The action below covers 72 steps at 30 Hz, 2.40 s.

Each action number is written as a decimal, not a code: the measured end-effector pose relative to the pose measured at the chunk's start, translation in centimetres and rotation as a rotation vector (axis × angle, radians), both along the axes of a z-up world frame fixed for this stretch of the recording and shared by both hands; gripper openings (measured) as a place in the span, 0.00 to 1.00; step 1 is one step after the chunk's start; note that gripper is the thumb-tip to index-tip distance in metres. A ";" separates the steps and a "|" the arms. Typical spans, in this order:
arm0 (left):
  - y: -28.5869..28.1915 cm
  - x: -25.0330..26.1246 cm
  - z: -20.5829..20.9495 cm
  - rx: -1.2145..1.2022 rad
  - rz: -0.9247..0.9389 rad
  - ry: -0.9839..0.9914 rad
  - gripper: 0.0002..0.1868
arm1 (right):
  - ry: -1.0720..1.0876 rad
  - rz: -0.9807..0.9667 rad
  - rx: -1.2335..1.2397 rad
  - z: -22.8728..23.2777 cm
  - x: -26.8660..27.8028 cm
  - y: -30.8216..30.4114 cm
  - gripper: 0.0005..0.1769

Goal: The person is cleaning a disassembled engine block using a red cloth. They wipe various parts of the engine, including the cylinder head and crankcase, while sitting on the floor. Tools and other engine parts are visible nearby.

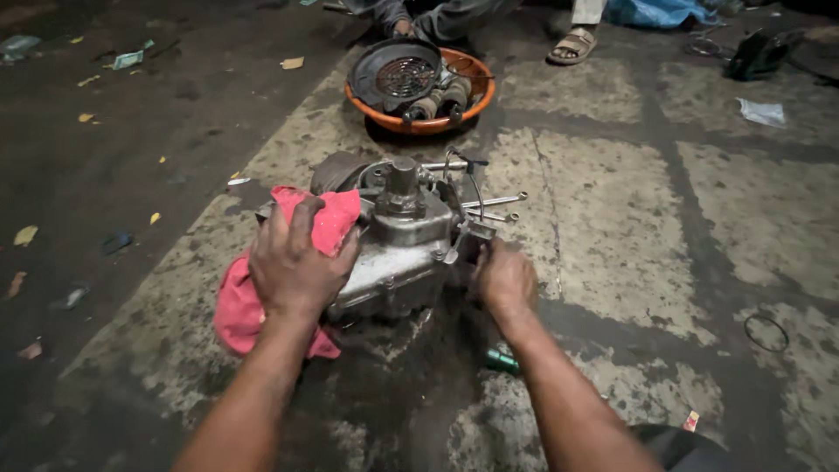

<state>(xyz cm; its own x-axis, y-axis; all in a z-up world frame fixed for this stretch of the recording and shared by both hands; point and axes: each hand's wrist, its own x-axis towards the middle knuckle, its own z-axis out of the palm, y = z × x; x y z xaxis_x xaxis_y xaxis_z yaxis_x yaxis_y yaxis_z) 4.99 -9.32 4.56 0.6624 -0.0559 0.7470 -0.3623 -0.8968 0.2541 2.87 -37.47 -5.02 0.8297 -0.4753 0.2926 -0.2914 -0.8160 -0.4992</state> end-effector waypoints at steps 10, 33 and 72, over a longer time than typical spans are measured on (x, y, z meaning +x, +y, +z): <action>0.2 0.3 0.3 0.003 -0.010 0.005 0.31 | -0.381 0.230 0.136 -3.5 1.7 -1.4 0.09; 0.3 -0.2 0.4 -0.008 -0.056 -0.022 0.30 | -0.308 0.078 0.798 -4.0 1.0 -0.1 0.12; 0.7 0.0 0.3 -0.001 -0.074 -0.043 0.30 | -0.303 0.112 0.453 -3.6 1.0 0.0 0.14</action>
